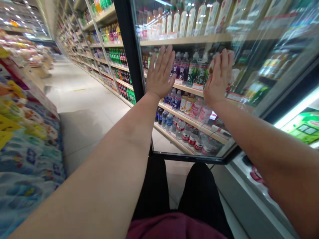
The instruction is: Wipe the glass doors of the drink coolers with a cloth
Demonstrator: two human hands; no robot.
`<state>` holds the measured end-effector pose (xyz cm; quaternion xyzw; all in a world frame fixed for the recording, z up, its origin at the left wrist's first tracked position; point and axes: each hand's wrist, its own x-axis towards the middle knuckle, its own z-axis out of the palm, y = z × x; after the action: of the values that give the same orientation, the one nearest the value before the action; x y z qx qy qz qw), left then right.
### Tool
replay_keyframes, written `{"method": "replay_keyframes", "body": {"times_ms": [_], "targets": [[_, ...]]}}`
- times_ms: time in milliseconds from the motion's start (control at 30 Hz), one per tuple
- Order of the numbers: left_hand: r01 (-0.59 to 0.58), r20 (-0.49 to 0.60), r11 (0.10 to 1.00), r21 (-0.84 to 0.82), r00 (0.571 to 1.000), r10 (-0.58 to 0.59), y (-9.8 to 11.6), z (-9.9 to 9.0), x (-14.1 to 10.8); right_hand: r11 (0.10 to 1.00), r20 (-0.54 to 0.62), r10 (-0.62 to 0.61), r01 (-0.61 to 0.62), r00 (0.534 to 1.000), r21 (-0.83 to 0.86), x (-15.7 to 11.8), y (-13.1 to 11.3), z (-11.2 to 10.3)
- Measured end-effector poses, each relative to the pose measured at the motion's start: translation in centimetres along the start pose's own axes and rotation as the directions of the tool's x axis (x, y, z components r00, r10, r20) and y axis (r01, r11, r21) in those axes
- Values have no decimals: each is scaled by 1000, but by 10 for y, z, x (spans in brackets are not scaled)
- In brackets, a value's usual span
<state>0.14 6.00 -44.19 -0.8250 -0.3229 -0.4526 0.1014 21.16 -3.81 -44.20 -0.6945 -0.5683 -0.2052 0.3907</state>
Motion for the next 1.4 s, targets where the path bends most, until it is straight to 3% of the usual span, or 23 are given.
{"method": "replay_keyframes", "body": {"times_ms": [133, 267, 433, 567, 667, 767, 867, 1000, 1100, 1400], "targets": [[30, 11, 997, 70, 999, -30, 4, -3, -2, 998, -60, -34, 38, 998, 58, 12, -4, 1], [18, 13, 973, 232, 1000, -22, 6, -4, -3, 999, 6, 15, -16, 1000, 36, 4, -12, 2], [26, 20, 987, 157, 999, -29, 7, -5, -3, 995, 17, -82, 83, 996, -57, 2, -25, -3], [27, 7, 991, 129, 1000, -28, 8, -6, -5, 995, -1, -86, 86, 996, -55, 11, -33, -3], [23, 12, 996, 91, 1000, -24, 8, -5, -5, 986, -5, -167, 167, 986, -10, 9, -30, 5], [4, -1, 1000, 28, 1000, -4, 5, -4, -2, 965, -24, -262, 263, 965, 16, 11, -26, 14], [-4, -6, 1000, -13, 1000, 4, 0, -3, 0, 945, -114, -324, 326, 939, 2, 25, -26, 22], [-16, -7, 1000, 9, 1000, 16, -4, -1, 1, 921, -221, -387, 385, 895, -52, 32, -25, 35], [-29, -9, 999, 28, 1000, 30, -3, 0, 1, 892, -238, -441, 452, 865, -11, 28, -23, 43], [-53, -26, 995, 89, 998, 56, -3, 0, 0, 877, -238, -471, 481, 849, -20, 42, -35, 28]]}}
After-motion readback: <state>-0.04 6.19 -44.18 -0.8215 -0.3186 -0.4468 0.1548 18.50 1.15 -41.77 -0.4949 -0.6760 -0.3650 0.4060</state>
